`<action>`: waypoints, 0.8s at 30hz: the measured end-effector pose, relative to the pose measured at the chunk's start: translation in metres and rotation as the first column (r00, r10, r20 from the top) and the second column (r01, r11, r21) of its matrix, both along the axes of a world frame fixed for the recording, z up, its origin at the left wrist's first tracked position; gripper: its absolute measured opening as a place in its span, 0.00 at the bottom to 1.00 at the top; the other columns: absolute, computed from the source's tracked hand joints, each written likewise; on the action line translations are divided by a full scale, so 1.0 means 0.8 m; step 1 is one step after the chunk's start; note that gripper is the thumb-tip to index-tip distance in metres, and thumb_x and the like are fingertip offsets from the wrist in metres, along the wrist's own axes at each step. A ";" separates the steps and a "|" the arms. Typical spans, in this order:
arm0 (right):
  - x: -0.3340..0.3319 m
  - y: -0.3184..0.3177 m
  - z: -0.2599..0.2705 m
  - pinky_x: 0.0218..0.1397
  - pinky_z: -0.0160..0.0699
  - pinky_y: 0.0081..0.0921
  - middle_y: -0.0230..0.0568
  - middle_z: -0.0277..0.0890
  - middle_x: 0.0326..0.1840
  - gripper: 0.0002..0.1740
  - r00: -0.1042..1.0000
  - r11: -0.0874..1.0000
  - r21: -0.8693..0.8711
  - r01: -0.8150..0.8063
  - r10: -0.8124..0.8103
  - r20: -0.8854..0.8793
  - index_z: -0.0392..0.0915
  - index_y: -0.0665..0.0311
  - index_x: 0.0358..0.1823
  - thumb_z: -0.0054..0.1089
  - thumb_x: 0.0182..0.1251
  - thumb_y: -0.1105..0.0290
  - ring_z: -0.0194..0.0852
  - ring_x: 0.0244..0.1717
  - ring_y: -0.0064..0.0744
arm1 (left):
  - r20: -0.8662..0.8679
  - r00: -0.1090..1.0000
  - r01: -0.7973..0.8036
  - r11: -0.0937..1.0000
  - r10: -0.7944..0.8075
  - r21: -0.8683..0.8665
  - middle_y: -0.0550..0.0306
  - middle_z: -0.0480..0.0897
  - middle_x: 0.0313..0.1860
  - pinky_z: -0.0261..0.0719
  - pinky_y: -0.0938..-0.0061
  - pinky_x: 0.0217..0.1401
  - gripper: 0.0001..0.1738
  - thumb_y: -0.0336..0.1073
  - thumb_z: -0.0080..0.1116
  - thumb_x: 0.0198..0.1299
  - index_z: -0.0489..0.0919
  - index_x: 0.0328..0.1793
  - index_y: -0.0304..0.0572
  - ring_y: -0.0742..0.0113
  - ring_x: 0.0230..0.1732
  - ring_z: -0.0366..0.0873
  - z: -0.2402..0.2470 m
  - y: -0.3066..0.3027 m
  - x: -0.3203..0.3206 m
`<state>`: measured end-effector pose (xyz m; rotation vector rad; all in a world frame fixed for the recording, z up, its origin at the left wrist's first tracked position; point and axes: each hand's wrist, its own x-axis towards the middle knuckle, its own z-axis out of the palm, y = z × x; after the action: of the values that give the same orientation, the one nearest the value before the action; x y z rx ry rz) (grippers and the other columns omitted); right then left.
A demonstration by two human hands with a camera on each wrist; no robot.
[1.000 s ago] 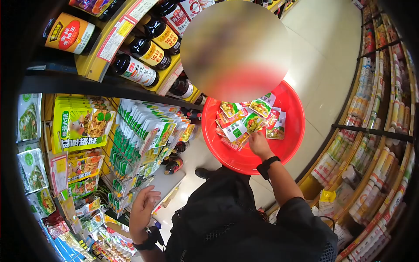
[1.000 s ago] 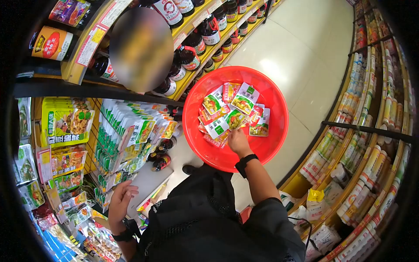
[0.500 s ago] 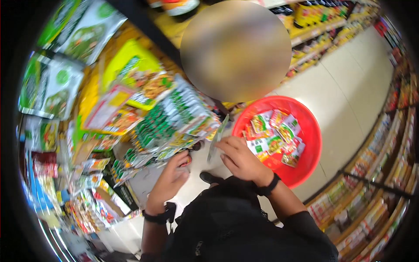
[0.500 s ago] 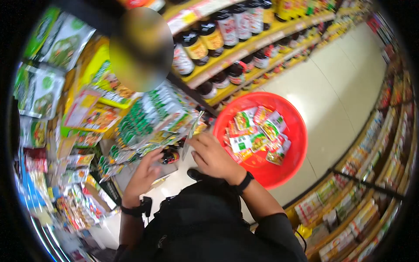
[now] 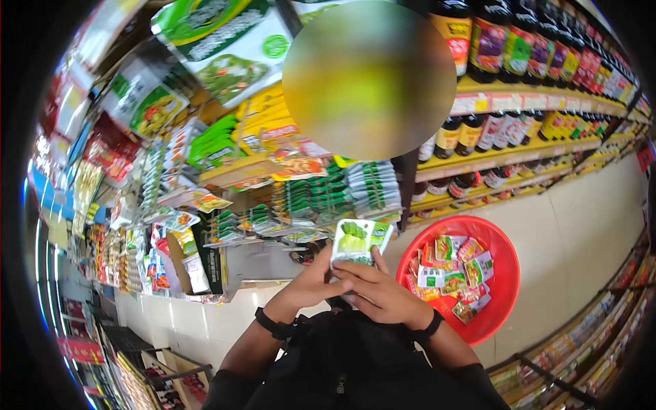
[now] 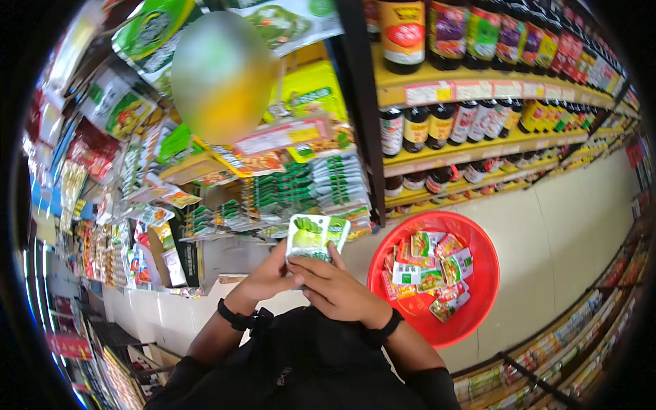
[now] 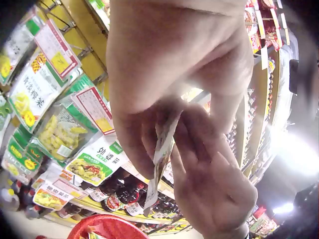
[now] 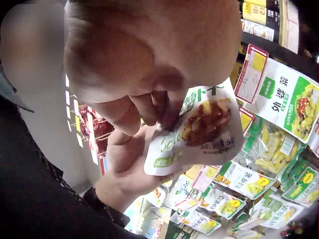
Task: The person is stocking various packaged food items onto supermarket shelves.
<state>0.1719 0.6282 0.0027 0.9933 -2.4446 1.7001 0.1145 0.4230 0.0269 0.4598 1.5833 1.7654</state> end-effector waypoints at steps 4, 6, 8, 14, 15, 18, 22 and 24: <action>0.000 -0.004 0.006 0.81 0.20 0.65 0.39 0.64 0.77 0.33 0.995 0.995 -0.063 -0.080 0.083 0.053 0.69 0.57 0.73 0.58 0.64 0.76 0.60 0.78 0.40 | -0.039 0.998 0.036 0.995 -0.040 -0.094 0.53 0.67 0.74 0.67 0.65 0.74 0.47 0.26 0.65 0.63 0.49 0.83 0.40 0.64 0.74 0.66 -0.009 -0.027 0.006; -0.001 -0.015 0.018 0.82 0.21 0.63 0.39 0.68 0.75 0.33 0.991 0.989 -0.107 -0.103 0.111 0.074 0.71 0.56 0.72 0.59 0.63 0.77 0.64 0.76 0.40 | -0.126 0.992 -0.027 0.992 0.012 -0.119 0.51 0.72 0.70 0.71 0.66 0.71 0.40 0.25 0.63 0.63 0.58 0.79 0.38 0.64 0.71 0.69 -0.011 -0.032 0.008; -0.002 -0.029 0.018 0.82 0.23 0.62 0.38 0.69 0.74 0.32 0.988 0.987 -0.098 -0.125 0.133 0.077 0.72 0.55 0.71 0.60 0.63 0.77 0.64 0.76 0.40 | -0.187 0.981 -0.089 0.980 0.055 -0.180 0.50 0.75 0.67 0.73 0.67 0.69 0.36 0.25 0.63 0.62 0.63 0.76 0.37 0.64 0.68 0.73 -0.018 -0.044 0.012; -0.012 -0.073 0.042 0.82 0.34 0.59 0.40 0.76 0.68 0.29 0.975 0.981 -0.066 -0.181 0.188 0.118 0.76 0.56 0.66 0.63 0.61 0.79 0.71 0.71 0.43 | -0.273 0.961 -0.046 0.956 -0.037 -0.290 0.46 0.77 0.64 0.74 0.66 0.66 0.35 0.25 0.63 0.60 0.66 0.74 0.38 0.60 0.64 0.76 0.005 -0.097 0.011; -0.013 -0.083 0.046 0.82 0.36 0.59 0.40 0.76 0.68 0.28 0.971 0.978 -0.071 -0.194 0.202 0.125 0.77 0.56 0.65 0.63 0.61 0.79 0.71 0.71 0.43 | -0.288 0.957 -0.052 0.956 -0.035 -0.289 0.46 0.78 0.64 0.74 0.66 0.66 0.34 0.25 0.63 0.60 0.66 0.74 0.38 0.58 0.64 0.76 0.014 -0.108 0.010; -0.019 -0.118 0.069 0.81 0.46 0.53 0.41 0.77 0.67 0.27 0.964 0.972 -0.040 -0.230 0.233 0.127 0.78 0.58 0.63 0.63 0.61 0.80 0.73 0.69 0.45 | -0.331 0.944 -0.109 0.957 0.014 -0.270 0.44 0.79 0.62 0.74 0.64 0.65 0.31 0.24 0.60 0.62 0.68 0.72 0.39 0.54 0.64 0.77 0.008 -0.153 0.012; -0.035 -0.169 0.085 0.69 0.70 0.41 0.43 0.78 0.64 0.26 0.940 0.952 -0.050 -0.302 0.306 0.153 0.78 0.60 0.63 0.64 0.61 0.79 0.76 0.63 0.46 | -0.357 0.918 -0.268 0.932 0.170 -0.244 0.47 0.82 0.59 0.75 0.67 0.64 0.25 0.25 0.59 0.64 0.73 0.68 0.39 0.59 0.60 0.79 0.006 -0.220 0.016; -0.041 -0.195 0.096 0.66 0.73 0.39 0.45 0.79 0.63 0.25 0.943 0.951 0.000 -0.310 0.307 0.125 0.78 0.61 0.63 0.64 0.61 0.79 0.77 0.62 0.46 | -0.343 0.880 -0.387 0.915 0.329 -0.114 0.53 0.83 0.56 0.74 0.68 0.63 0.20 0.24 0.59 0.65 0.75 0.64 0.37 0.66 0.57 0.78 -0.027 -0.255 0.019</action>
<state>0.1393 0.4722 0.0796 1.3786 -2.4911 1.8801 0.1298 0.2191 0.0057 0.3932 2.1541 1.8605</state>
